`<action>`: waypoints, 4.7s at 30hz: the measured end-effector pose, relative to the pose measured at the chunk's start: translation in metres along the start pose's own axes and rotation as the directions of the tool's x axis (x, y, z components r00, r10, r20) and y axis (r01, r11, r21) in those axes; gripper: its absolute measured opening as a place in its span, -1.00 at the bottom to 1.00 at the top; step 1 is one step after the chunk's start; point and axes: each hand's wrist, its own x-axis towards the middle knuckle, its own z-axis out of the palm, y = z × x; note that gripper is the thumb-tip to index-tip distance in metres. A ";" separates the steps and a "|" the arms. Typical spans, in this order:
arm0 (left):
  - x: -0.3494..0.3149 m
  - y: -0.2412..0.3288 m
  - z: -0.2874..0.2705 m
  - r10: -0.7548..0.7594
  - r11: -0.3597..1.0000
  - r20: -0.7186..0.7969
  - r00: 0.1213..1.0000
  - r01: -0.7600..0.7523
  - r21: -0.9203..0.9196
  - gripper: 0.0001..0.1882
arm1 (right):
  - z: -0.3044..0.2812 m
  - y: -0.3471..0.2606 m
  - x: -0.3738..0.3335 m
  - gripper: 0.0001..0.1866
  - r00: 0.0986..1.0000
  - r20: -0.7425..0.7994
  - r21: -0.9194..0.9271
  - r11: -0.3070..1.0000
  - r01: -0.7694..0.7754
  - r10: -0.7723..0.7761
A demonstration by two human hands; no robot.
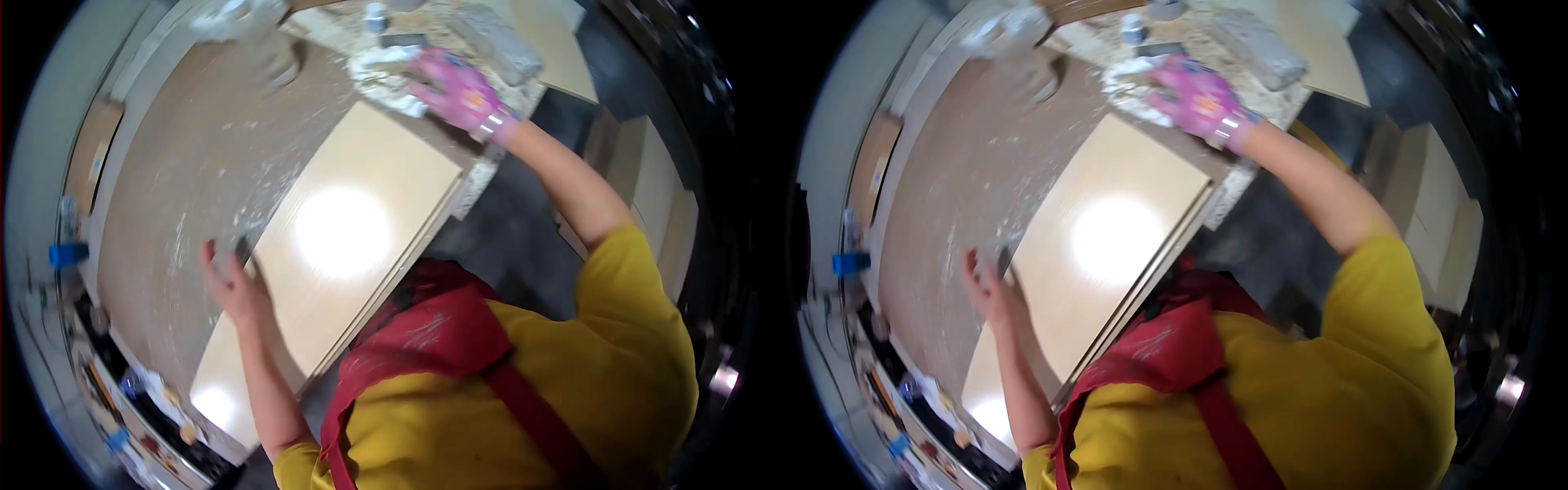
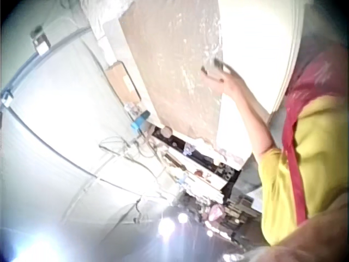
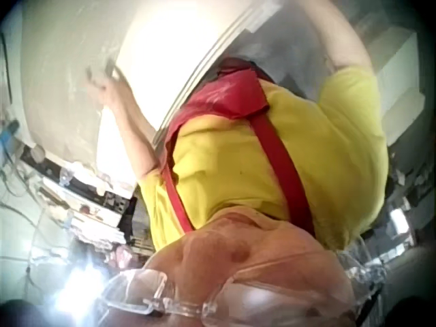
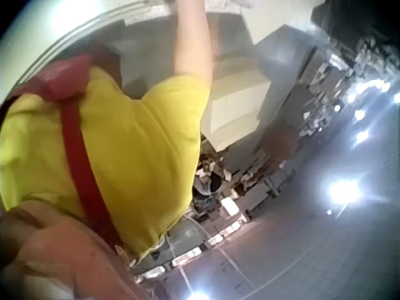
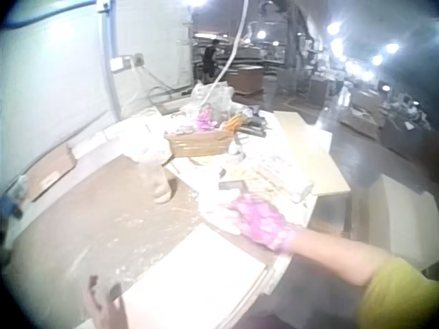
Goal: The person wipes a light-colored wooden board with a white cloth. They pour liquid from a plastic bottle onto the cloth and continue wiping the board's surface and edges. The person flips the board over to wipe the other side and then stacks it with other boards.
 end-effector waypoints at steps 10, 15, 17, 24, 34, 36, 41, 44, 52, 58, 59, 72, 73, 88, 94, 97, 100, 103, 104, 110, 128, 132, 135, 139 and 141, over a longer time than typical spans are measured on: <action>-0.203 -0.209 -0.356 -0.357 0.602 -0.425 0.832 0.553 0.576 -0.43 | 0.048 -0.012 -0.099 -0.52 0.900 0.376 0.529 0.746 -0.404 0.220; -0.198 -0.196 -0.351 -0.645 0.553 -0.384 0.661 0.750 0.363 -0.38 | 0.058 -0.024 -0.101 -0.51 0.851 0.321 0.468 0.712 -0.524 0.415; -0.203 -0.201 -0.346 -0.587 0.535 -0.465 0.663 0.749 0.392 -0.38 | 0.059 -0.025 -0.097 -0.42 0.821 0.275 0.346 0.745 -0.571 0.501; -0.237 -0.192 -0.336 -0.543 0.668 -0.471 0.695 0.697 0.260 -0.45 | 0.076 0.018 -0.097 -0.21 0.759 0.331 0.337 0.681 -0.650 0.561; -0.261 -0.133 -0.359 -0.959 0.273 -0.142 0.246 0.936 -0.222 -0.36 | 0.071 0.065 -0.127 -0.24 0.587 0.600 0.438 0.391 -0.810 0.544; -0.262 -0.137 -0.365 -0.978 0.205 -0.081 0.191 0.951 -0.232 -0.30 | 0.067 0.060 -0.118 -0.24 0.548 0.643 0.360 0.421 -0.833 0.536; -0.267 -0.146 -0.370 -0.976 0.214 -0.006 0.218 0.951 -0.222 -0.20 | 0.070 0.056 -0.118 -0.27 0.527 0.642 0.351 0.398 -0.848 0.557; -0.268 -0.147 -0.370 -0.973 0.211 0.037 0.226 0.947 -0.244 -0.20 | 0.073 0.064 -0.121 -0.30 0.560 0.618 0.377 0.417 -0.827 0.552; -0.268 -0.143 -0.369 -0.968 0.215 0.064 0.241 0.937 -0.277 -0.19 | 0.068 0.129 -0.100 -0.28 0.607 0.586 0.304 0.549 -0.779 0.537; -0.275 -0.120 -0.363 -0.970 0.241 -0.040 0.240 0.918 -0.314 -0.13 | 0.066 0.065 0.020 -0.32 0.987 0.052 0.269 0.950 -0.161 0.153; -0.273 -0.129 -0.365 -0.967 0.247 -0.014 0.256 0.916 -0.317 -0.13 | 0.084 0.095 0.037 -0.34 0.985 0.110 0.185 0.971 -0.152 0.133; -0.318 -0.176 -0.388 -0.853 0.460 0.073 0.517 0.810 -0.362 -0.36 | 0.049 0.040 0.112 -0.54 0.995 0.049 0.247 0.964 -0.096 0.087; -0.320 -0.167 -0.380 -0.800 0.554 0.034 0.599 0.759 -0.343 -0.35 | 0.034 -0.027 0.111 -0.54 0.992 0.120 0.444 0.890 -0.098 0.049; -0.283 -0.155 -0.354 -0.912 0.386 -0.068 0.404 0.791 -0.475 -0.41 | 0.066 -0.353 0.049 -0.64 0.789 0.163 0.742 0.601 0.297 -0.592; -0.274 -0.152 -0.354 -0.874 0.486 -0.178 0.453 0.832 -0.268 -0.45 | 0.126 -0.432 -0.018 -0.66 0.462 0.160 0.586 0.460 0.667 -0.872; -0.273 -0.150 -0.354 -0.870 0.492 -0.170 0.462 0.821 -0.288 -0.46 | 0.161 -0.532 -0.028 -0.60 0.314 0.077 0.761 0.259 0.594 -0.946; -0.275 -0.154 -0.351 -0.880 0.474 -0.201 0.431 0.825 -0.308 -0.46 | 0.191 -0.650 -0.053 -0.60 0.229 0.070 0.781 0.196 0.594 -0.971; -0.280 -0.157 -0.353 -0.889 0.457 -0.181 0.420 0.832 -0.315 -0.47 | 0.186 -0.674 -0.062 -0.61 0.230 0.051 0.735 0.192 0.651 -0.972; -0.284 -0.159 -0.354 -0.885 0.465 -0.172 0.432 0.827 -0.316 -0.48 | 0.187 -0.660 -0.062 -0.64 0.237 -0.004 0.713 0.164 0.681 -0.971; -0.279 -0.156 -0.357 -0.843 0.535 -0.144 0.518 0.780 -0.325 -0.47 | 0.164 -0.628 -0.043 -0.65 0.111 0.024 0.641 0.101 0.761 -0.994; -0.279 -0.157 -0.360 -0.847 0.525 -0.115 0.520 0.779 -0.342 -0.50 | 0.196 -0.709 -0.066 -0.77 0.399 0.324 0.756 0.488 0.435 -0.858; -0.277 -0.153 -0.361 -0.845 0.535 -0.166 0.509 0.794 -0.288 -0.49 | 0.174 -0.620 -0.043 -0.69 0.423 0.428 0.740 0.579 0.344 -0.799; -0.279 -0.156 -0.354 -0.847 0.532 -0.184 0.499 0.787 -0.312 -0.48 | 0.178 -0.603 -0.038 -0.62 0.451 0.466 0.701 0.629 0.337 -0.761; -0.276 -0.157 -0.355 -0.851 0.524 -0.169 0.497 0.784 -0.332 -0.48 | 0.194 -0.681 -0.064 -0.74 0.445 0.334 0.718 0.530 0.451 -0.831; -0.276 -0.154 -0.356 -0.851 0.524 -0.160 0.500 0.786 -0.328 -0.48 | 0.198 -0.727 -0.072 -0.73 0.434 0.426 0.694 0.595 0.406 -0.793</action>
